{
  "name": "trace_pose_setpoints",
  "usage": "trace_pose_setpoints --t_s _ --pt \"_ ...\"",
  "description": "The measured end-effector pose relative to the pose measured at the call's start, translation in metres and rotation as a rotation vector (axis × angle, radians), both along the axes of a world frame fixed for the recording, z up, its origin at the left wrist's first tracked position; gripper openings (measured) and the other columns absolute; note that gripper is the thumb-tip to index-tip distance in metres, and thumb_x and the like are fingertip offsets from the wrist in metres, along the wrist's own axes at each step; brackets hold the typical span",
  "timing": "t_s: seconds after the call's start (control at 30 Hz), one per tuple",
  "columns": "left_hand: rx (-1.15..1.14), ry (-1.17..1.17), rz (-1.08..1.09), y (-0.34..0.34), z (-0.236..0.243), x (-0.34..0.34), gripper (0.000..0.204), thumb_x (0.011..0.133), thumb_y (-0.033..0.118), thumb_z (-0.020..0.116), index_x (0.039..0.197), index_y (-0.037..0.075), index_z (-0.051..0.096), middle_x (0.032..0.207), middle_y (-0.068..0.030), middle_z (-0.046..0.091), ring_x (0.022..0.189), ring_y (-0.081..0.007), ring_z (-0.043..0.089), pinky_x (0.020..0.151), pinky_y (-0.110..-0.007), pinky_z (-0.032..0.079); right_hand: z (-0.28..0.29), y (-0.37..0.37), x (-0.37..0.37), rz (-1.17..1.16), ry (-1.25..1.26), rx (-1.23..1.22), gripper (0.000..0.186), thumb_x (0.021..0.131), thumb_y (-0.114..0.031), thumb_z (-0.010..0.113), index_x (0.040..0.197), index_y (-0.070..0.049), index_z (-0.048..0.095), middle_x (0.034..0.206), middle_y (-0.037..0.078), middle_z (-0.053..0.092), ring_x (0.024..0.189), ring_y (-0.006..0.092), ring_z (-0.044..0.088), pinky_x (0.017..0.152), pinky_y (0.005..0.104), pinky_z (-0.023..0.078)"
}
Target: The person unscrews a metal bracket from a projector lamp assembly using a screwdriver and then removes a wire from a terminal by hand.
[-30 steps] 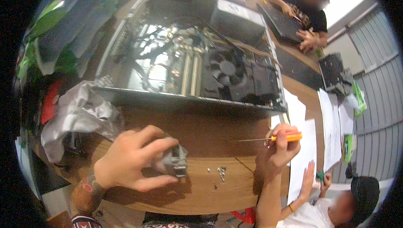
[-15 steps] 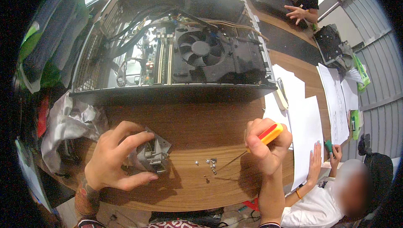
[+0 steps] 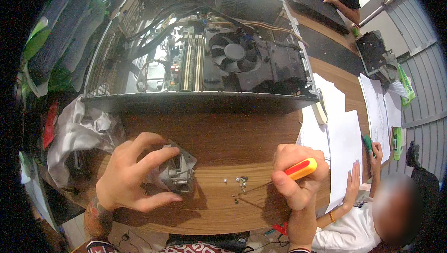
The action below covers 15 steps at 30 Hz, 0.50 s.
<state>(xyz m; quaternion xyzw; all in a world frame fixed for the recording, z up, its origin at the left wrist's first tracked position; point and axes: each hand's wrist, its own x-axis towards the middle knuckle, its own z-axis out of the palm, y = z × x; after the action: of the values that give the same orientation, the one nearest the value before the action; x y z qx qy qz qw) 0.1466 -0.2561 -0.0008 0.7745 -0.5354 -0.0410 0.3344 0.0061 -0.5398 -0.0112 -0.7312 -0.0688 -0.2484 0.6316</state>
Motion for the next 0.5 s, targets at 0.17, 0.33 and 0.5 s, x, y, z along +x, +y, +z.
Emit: trace_pose_setpoints --t_s 0.17,0.33,0.5 --pt "0.071 0.010 -0.019 0.0017 0.0033 -0.0007 0.074 0.065 0.046 0.086 0.122 0.007 0.062 0.109 -0.0177 0.059 0.085 -0.0320 0.063 0.071 -0.038 0.051 -0.0009 0.0036 0.0013 -0.036 0.004 0.001 0.013 0.076 -0.001 0.067 0.069 0.000 0.056 0.061 0.006 0.055 0.048 0.0156 0.046 0.045 0.0294 0.034" --pt "0.072 0.014 -0.016 0.0007 0.0020 -0.0016 0.074 0.064 0.047 0.086 0.122 0.008 0.062 0.110 -0.0176 0.059 0.086 -0.0322 0.063 0.072 -0.039 0.051 -0.0008 0.0020 0.0013 -0.046 0.033 -0.047 0.013 0.075 -0.001 0.067 0.068 0.000 0.056 0.060 0.006 0.054 0.048 0.0161 0.046 0.045 0.0297 0.035" --pt "0.090 0.012 -0.023 0.0013 0.0048 -0.0022 0.074 0.064 0.047 0.086 0.122 0.008 0.062 0.111 -0.0177 0.059 0.087 -0.0326 0.063 0.073 -0.040 0.051 -0.0027 0.0020 0.0033 -0.030 -0.002 -0.055 0.011 0.075 -0.001 0.066 0.070 0.000 0.056 0.061 0.006 0.054 0.048 0.0156 0.046 0.046 0.0292 0.035"
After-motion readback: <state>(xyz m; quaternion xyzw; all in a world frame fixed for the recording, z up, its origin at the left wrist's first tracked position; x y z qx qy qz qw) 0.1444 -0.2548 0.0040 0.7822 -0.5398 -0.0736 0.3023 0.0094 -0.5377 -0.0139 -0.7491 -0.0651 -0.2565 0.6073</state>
